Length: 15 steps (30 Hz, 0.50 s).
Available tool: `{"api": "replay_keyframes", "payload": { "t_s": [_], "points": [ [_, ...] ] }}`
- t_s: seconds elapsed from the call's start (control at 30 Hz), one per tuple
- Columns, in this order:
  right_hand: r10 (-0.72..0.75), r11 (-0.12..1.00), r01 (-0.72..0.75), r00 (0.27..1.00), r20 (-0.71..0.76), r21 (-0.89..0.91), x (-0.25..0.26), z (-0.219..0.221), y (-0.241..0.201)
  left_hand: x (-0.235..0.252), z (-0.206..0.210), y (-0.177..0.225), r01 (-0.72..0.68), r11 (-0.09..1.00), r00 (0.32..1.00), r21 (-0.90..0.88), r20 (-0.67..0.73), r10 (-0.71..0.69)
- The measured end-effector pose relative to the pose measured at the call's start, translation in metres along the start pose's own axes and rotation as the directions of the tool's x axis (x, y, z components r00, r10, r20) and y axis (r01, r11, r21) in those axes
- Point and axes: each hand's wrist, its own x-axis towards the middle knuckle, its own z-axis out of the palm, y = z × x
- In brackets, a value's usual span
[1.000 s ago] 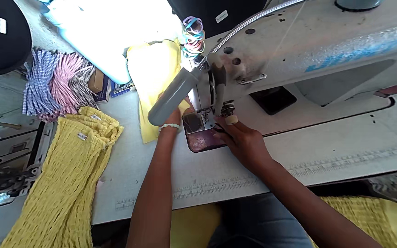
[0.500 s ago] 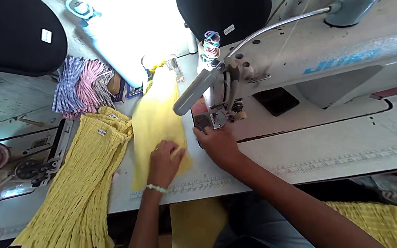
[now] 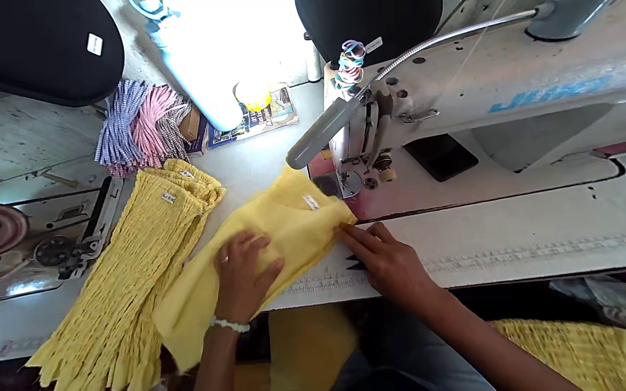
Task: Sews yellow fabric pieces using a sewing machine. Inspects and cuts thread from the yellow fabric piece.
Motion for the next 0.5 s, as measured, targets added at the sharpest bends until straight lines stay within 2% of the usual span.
{"api": "replay_keyframes", "payload": {
  "t_s": [0.1, 0.2, 0.27, 0.37, 0.43, 0.5],
  "points": [
    [0.016, 0.996, -0.012, 0.999, 0.045, -0.087, -0.005, -0.008, -0.005, 0.033, 0.005, -0.016, -0.149, 0.983, 0.981, -0.11, 0.111, 0.161],
    [0.01, 0.995, -0.003, 0.998, 0.068, -0.103, -0.023, -0.022, -0.015, 0.062, -0.006, -0.024, -0.104, 0.984, 0.97, -0.144, 0.202, 0.132],
    [0.018, 0.996, -0.013, 0.999, 0.049, -0.094, -0.036, -0.026, -0.019, 0.075, -0.007, -0.006, -0.101, 0.989, 0.98, -0.108, 0.162, 0.118],
    [0.07, 0.997, -0.07, 0.997, -0.011, -0.028, -0.042, -0.027, -0.017, 0.085, 0.012, 0.046, -0.246, 0.95, 0.962, -0.191, 0.073, 0.263],
    [0.107, 0.993, -0.108, 0.994, -0.02, -0.05, -0.04, -0.028, -0.013, 0.091, 0.03, 0.076, -0.287, 0.918, 0.936, -0.274, 0.126, 0.33],
    [0.118, 0.988, -0.118, 0.993, 0.0, -0.101, -0.041, -0.027, -0.013, 0.094, 0.042, 0.094, -0.26, 0.913, 0.915, -0.314, 0.223, 0.337]
  ]
}}
